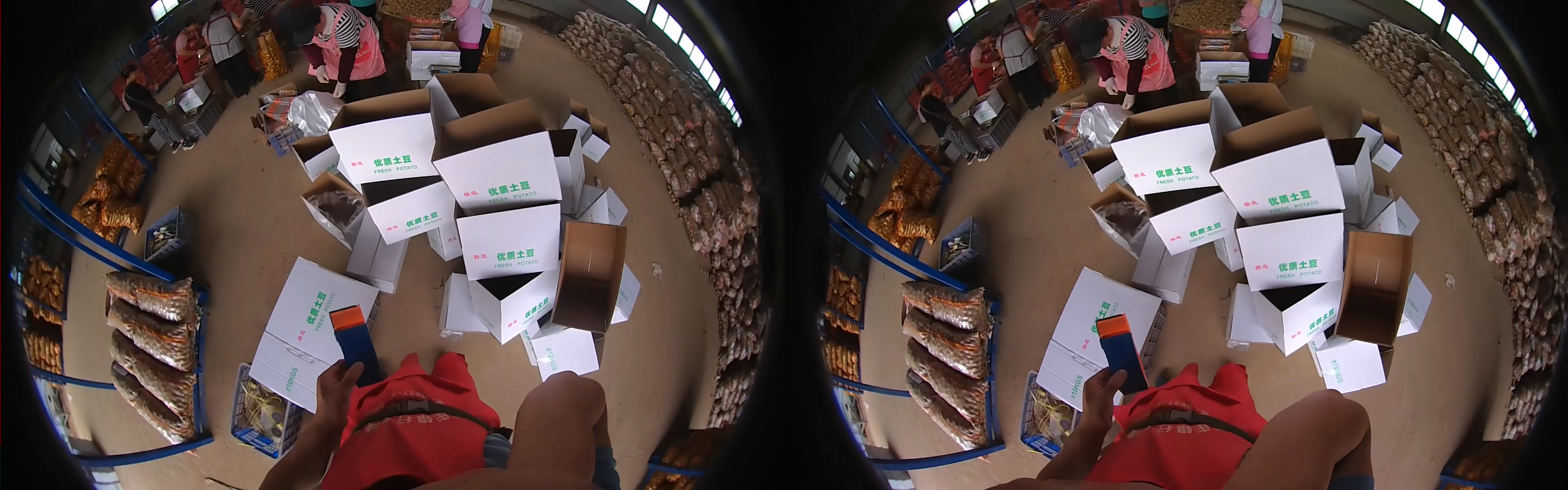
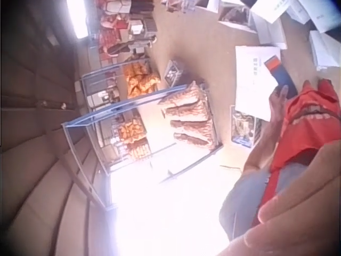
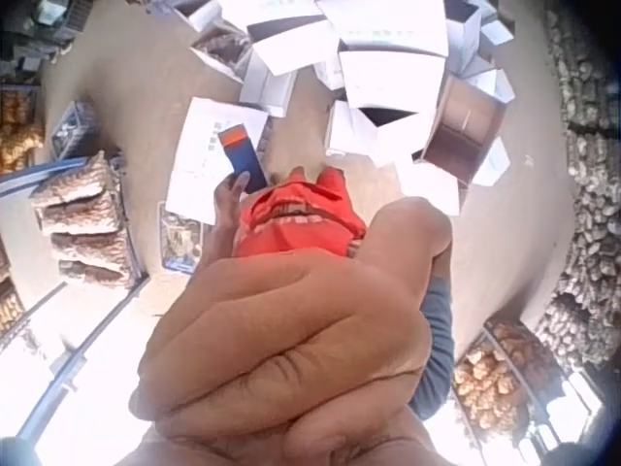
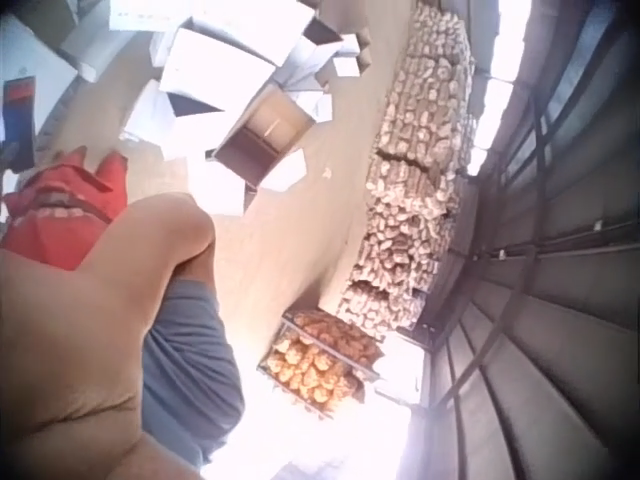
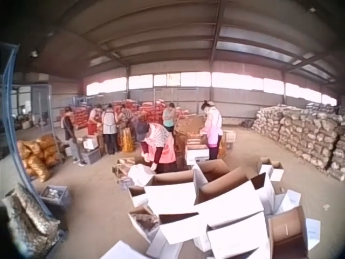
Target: Taping cardboard boxes for potato packaging.
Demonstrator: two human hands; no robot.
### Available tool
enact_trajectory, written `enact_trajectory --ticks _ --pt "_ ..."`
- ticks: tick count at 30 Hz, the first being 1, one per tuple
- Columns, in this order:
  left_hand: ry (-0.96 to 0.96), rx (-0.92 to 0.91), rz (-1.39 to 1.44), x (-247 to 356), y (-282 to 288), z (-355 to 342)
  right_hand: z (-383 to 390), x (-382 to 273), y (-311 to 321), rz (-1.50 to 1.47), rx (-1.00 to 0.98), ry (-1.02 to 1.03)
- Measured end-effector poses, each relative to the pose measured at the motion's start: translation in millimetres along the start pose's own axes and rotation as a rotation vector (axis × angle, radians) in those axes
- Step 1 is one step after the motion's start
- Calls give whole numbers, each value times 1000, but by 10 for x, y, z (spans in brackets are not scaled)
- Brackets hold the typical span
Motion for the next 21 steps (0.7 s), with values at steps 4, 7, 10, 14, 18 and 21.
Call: enact_trajectory --ticks 4,7,10,14,18,21 --pt "9 -16 27 -27 -32 43 19 38 40 69 -66 -85" --pt "91 -16 -26 51 -34 100 25 38 64 107 -140 -131" --pt "77 -61 -9 -219 21 36 12 58 57 104 -252 -173" --pt "102 -122 27 -63 -145 88 -117 -54 157 90 -408 -226" --pt "12 -140 37 72 -189 110 -74 23 192 -10 -585 -141" --pt "58 -127 40 116 -141 158 -70 119 112 -27 -637 -107"
Point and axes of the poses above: each hand's wrist, its own z-axis away from the middle knuckle, its own y-axis out of the back of the hand, x = y × z, the point moved 7 cm from there along -z, towards the middle knuckle, and after that the axes turned 4 degrees about z, right-handed, at the moved point
